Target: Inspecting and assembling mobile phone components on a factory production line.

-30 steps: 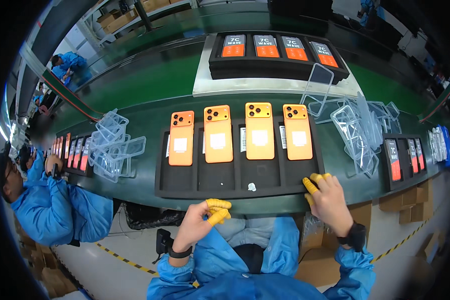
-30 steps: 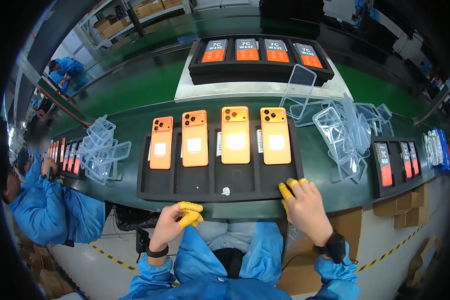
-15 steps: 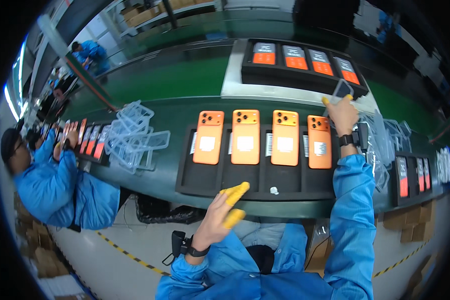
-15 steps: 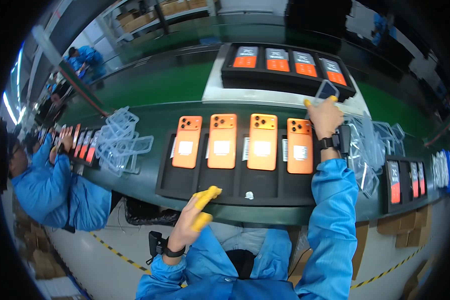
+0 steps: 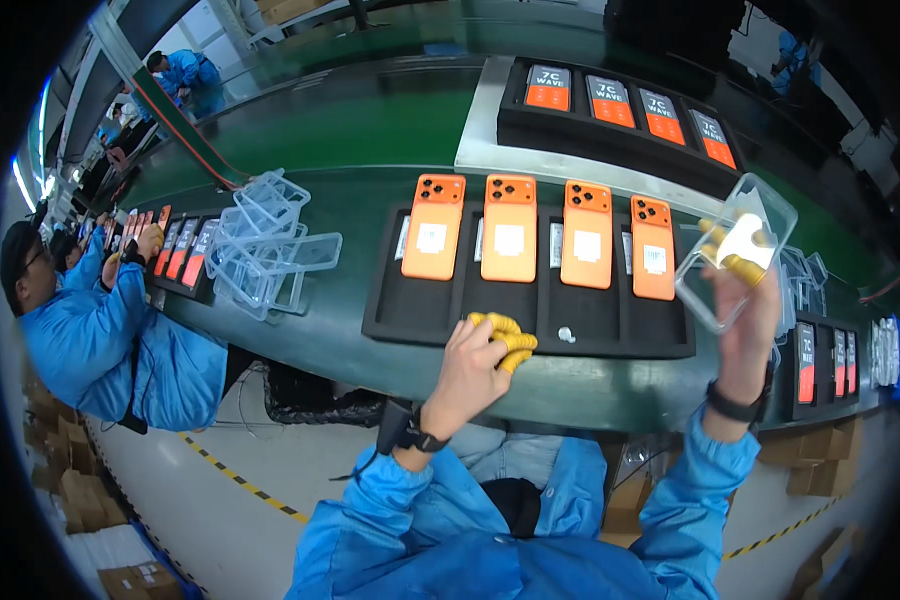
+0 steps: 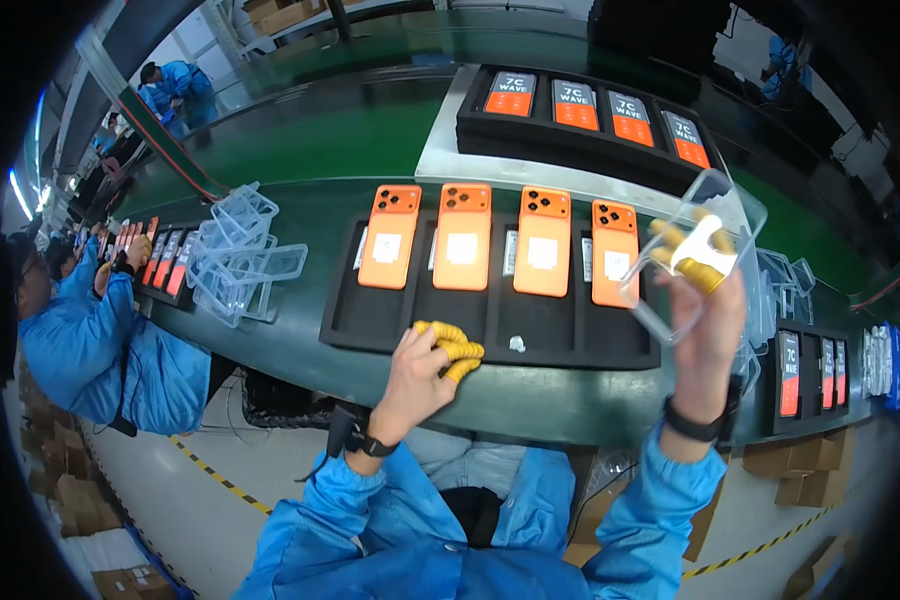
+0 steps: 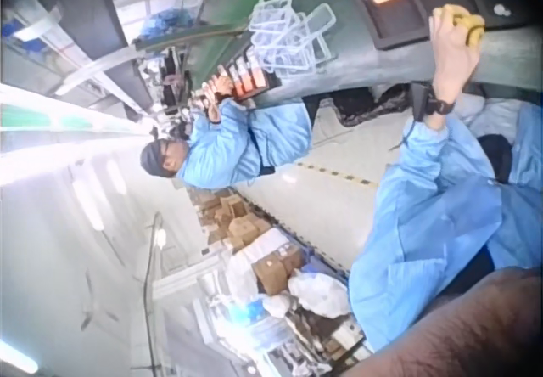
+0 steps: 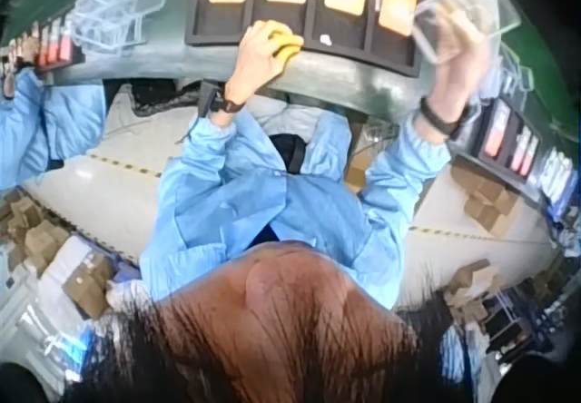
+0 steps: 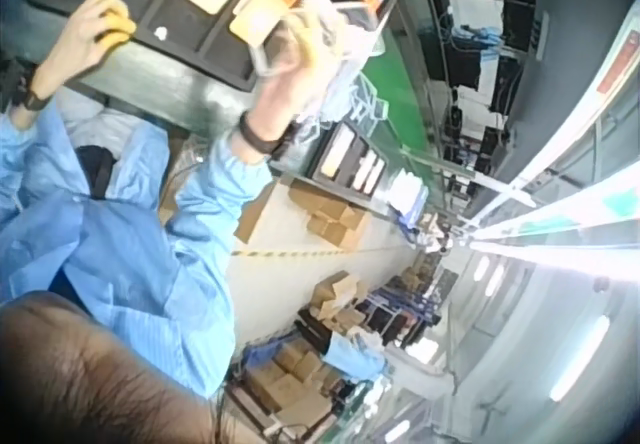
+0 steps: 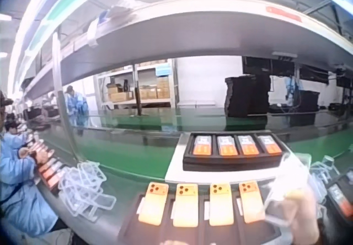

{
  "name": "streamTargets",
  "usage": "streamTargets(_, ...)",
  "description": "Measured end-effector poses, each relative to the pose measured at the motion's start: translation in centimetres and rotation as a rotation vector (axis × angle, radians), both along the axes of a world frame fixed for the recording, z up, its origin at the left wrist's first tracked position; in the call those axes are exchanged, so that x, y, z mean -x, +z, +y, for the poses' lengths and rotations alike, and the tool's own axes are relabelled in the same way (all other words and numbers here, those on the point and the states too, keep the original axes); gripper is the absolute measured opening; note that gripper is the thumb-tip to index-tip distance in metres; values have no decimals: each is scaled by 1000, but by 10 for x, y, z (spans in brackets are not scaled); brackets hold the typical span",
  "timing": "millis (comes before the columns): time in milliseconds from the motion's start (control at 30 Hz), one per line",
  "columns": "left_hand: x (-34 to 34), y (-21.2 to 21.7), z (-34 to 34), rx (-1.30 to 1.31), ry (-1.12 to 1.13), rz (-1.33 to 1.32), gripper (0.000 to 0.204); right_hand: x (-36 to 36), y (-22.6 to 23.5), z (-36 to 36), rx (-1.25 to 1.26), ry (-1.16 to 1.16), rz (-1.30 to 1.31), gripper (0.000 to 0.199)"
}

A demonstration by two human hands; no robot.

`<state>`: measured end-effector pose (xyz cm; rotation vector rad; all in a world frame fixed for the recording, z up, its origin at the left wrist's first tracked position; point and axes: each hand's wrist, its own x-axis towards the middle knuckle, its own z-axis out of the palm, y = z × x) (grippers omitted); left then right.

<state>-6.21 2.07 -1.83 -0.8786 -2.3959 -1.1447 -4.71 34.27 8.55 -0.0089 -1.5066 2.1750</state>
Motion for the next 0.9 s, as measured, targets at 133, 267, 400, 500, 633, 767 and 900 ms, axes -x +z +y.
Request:
streamTargets(133, -5, 14, -9, -142, -94, -278, 30, -37, -45, -100, 330, 15, -39, 42)
streamTargets(267, -43, 15, -22, -580, -239, -791, 36, -66, -73, -207, 465, -100, -104, 35)
streamTargets(400, -61, 3, -72, -726, 78, -799, 28, -81, -86, -236, 78, 18, -81, 63)
streamTargets(500, -54, 1, -132, -596, 215, -731, 31, -60, -69, -203, -68, -125, 69, 68)
streamTargets(633, -37, 7, -157, -129, 381, -660, 32, 27, -23, -210, -839, 0, -217, 37)
streamTargets(767, -23, 10, -143, -48, 409, -304, 28, 142, -37, -238, -1496, -280, -115, 46)
streamTargets(900, -17, 10, -139, -21, 433, -310, 32, 186, -29, -246, -1551, -112, -428, 57)
